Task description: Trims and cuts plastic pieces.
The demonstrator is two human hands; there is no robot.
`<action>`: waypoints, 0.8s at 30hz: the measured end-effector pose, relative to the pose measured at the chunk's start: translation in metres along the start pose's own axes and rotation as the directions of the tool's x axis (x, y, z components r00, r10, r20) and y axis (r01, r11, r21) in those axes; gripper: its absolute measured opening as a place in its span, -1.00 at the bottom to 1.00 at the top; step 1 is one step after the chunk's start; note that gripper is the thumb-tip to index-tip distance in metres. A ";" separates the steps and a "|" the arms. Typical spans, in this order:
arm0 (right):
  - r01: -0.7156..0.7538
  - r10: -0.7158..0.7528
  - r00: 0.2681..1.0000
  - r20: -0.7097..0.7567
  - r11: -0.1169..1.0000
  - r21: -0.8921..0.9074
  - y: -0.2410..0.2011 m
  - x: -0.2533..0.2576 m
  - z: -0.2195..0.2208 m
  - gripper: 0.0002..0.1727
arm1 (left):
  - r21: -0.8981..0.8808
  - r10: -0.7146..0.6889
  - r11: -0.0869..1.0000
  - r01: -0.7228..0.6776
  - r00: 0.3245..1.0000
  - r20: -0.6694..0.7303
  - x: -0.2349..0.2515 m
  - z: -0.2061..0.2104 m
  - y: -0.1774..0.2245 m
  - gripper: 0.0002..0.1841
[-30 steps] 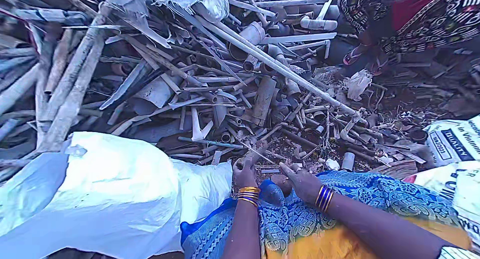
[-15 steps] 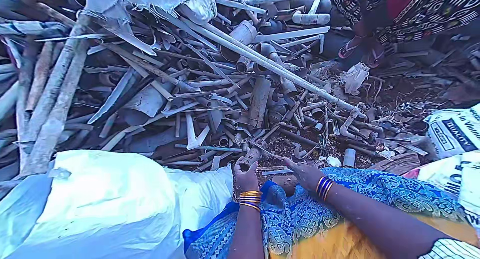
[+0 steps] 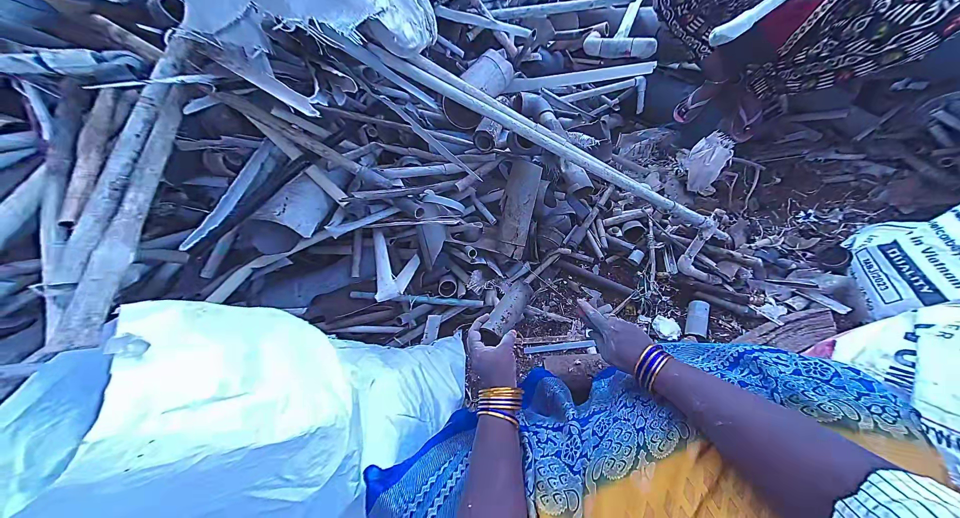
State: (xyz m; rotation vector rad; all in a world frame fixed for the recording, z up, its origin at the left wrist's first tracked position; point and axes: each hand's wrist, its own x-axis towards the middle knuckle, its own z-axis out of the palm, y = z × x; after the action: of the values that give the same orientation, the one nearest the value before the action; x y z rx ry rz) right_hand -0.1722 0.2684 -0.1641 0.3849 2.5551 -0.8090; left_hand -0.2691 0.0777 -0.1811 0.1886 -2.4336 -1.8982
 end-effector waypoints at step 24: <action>0.133 -0.136 0.991 -0.007 0.975 -0.176 -0.007 -0.010 0.011 -0.25 | -0.474 -0.291 0.857 0.201 0.949 -0.122 -0.001 0.005 0.014 -0.35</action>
State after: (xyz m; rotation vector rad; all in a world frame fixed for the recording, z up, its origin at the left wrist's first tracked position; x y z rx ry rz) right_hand -0.1625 0.2547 -0.1636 0.1666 2.6675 -0.6212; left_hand -0.2693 0.0859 -0.1689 0.6514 -1.8461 -2.3696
